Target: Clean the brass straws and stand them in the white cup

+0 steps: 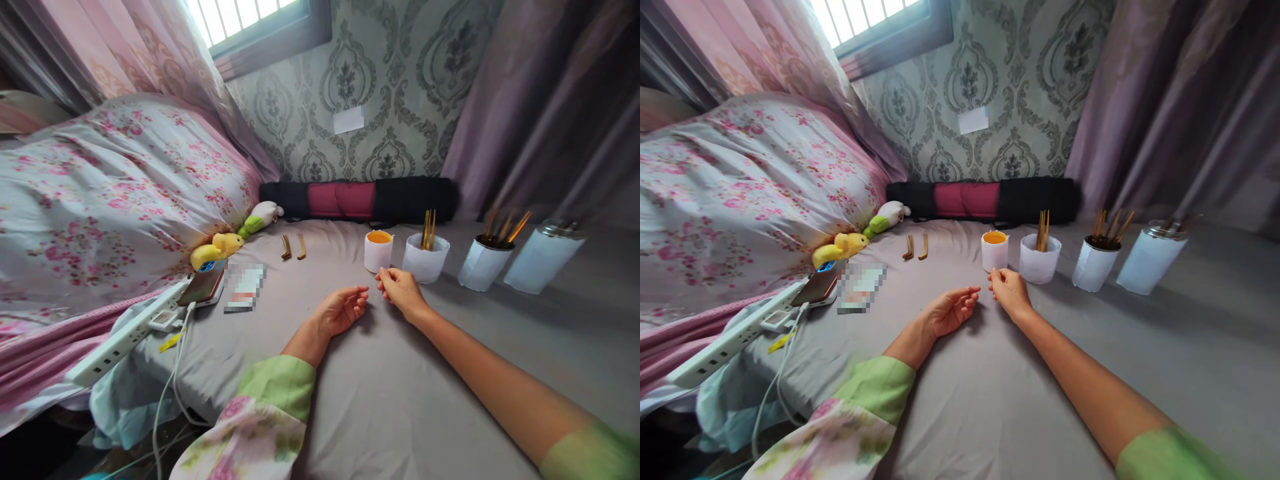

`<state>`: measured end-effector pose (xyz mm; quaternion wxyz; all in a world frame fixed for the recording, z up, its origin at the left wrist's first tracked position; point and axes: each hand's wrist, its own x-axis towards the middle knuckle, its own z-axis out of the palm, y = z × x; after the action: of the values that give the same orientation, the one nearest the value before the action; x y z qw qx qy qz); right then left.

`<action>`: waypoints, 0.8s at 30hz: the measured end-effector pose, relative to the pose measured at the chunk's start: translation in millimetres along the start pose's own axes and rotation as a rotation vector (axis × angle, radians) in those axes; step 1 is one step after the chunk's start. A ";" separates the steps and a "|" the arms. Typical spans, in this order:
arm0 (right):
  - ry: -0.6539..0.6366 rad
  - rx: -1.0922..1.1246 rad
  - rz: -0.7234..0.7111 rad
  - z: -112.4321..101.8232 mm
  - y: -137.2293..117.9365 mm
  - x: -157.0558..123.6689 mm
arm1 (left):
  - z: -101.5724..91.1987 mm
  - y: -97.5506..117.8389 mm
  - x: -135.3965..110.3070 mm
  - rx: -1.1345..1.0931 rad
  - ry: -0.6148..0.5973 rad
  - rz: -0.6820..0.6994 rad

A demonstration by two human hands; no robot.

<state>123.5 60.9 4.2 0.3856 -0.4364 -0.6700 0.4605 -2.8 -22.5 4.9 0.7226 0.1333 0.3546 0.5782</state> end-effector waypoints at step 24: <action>-0.020 -0.134 -0.083 -1.5 21.8 -3.5 | -37.0 89.1 27.7 0.704 0.610 0.302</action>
<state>131.0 62.3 -16.5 0.3675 -0.4284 -0.7207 0.4025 -91.3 21.6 22.4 0.4048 0.2438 0.7010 0.5340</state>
